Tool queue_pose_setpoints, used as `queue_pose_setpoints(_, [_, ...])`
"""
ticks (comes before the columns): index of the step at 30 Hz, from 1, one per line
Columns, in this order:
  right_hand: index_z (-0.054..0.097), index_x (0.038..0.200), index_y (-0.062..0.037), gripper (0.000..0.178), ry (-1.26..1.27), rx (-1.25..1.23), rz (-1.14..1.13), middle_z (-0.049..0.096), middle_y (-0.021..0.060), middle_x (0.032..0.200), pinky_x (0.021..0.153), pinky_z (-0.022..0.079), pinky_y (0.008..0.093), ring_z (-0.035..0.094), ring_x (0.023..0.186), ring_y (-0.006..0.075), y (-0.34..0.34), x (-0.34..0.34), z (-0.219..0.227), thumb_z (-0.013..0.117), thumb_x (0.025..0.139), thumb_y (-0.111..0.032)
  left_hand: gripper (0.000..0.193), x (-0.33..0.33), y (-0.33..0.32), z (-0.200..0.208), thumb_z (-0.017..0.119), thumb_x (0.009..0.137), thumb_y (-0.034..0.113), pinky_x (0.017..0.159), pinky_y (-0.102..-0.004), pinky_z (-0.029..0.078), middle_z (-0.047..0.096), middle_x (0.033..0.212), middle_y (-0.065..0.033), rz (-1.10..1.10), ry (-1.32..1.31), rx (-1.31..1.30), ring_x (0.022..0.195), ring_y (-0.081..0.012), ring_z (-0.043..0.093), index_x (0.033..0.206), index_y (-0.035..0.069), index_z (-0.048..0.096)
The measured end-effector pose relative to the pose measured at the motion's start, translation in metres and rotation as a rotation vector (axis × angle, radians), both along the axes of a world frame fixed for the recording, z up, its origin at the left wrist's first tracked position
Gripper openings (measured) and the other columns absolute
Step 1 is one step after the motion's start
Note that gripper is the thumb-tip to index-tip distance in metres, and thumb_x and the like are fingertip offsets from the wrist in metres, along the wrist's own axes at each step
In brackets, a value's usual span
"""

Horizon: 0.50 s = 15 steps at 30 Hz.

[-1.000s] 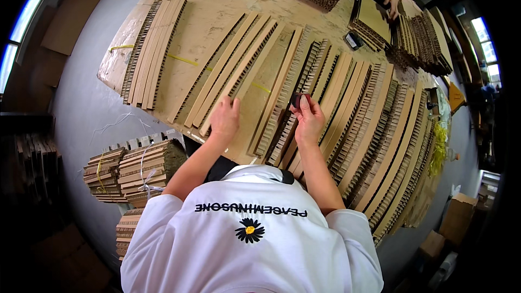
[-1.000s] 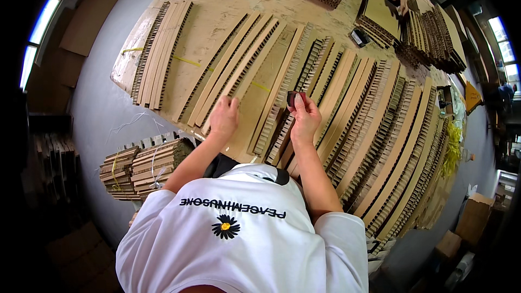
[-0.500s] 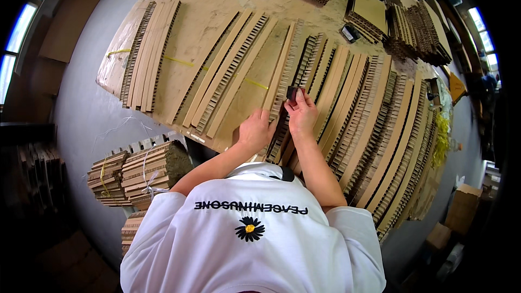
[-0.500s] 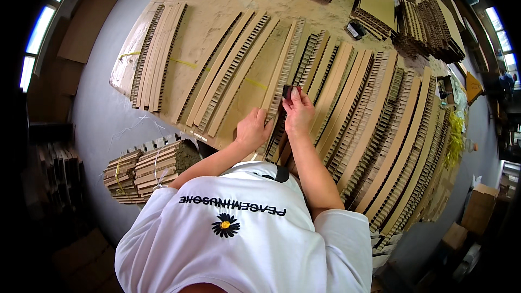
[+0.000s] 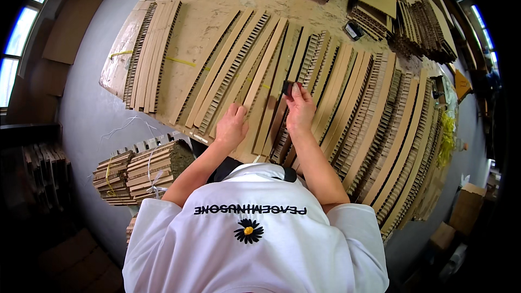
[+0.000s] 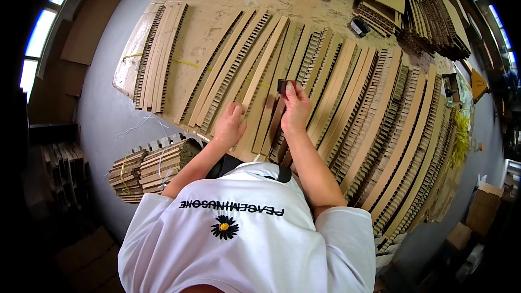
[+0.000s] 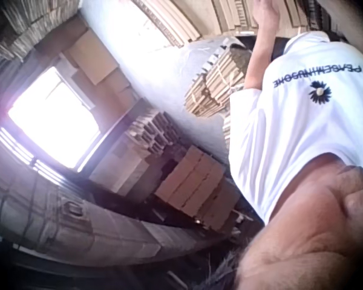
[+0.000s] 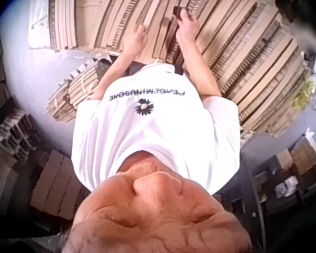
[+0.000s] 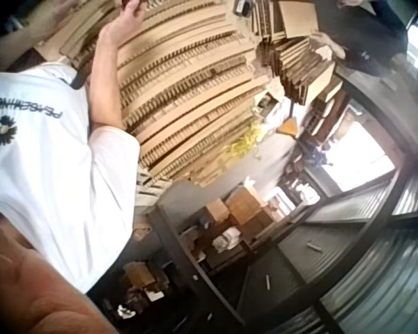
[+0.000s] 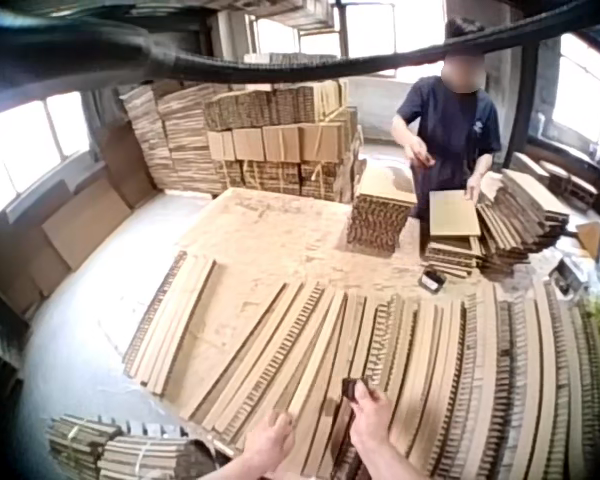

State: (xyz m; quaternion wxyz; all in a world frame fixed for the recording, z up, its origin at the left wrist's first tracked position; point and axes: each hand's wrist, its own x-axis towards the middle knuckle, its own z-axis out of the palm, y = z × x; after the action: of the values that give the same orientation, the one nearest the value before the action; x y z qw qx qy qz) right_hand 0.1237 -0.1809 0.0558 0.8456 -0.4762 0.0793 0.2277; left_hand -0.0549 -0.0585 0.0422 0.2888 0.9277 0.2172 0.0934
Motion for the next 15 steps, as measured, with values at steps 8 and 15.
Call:
queue_pose_setpoints(8, [0.074,0.108,-0.0029,0.019,-0.271,-0.199,0.187,0.069,-0.0049,0.092,0.072,0.043,0.021,0.054,0.078,0.0041,0.017,0.003,-0.011,0.075,0.098,-0.019,0.027,0.005,0.0,-0.012,0.072,0.087,0.014,0.079,-0.0483,0.054,0.056,0.119,-0.0145,-0.008,0.047,0.065,0.103,-0.038,0.061,0.109,0.007,0.057])
queue_pose_setpoints(15, [0.072,0.111,-0.0006,0.02,-0.208,-0.264,0.312,0.07,-0.0004,0.099,0.084,0.048,0.0242,0.061,0.088,0.008,0.025,0.008,-0.02,0.073,0.099,-0.017,0.019,0.007,0.003,-0.005,0.07,0.085,0.016,0.079,-0.0457,0.051,0.057,0.115,-0.0129,0.006,-0.079,0.379,0.101,-0.0327,0.059,0.101,0.009,0.064])
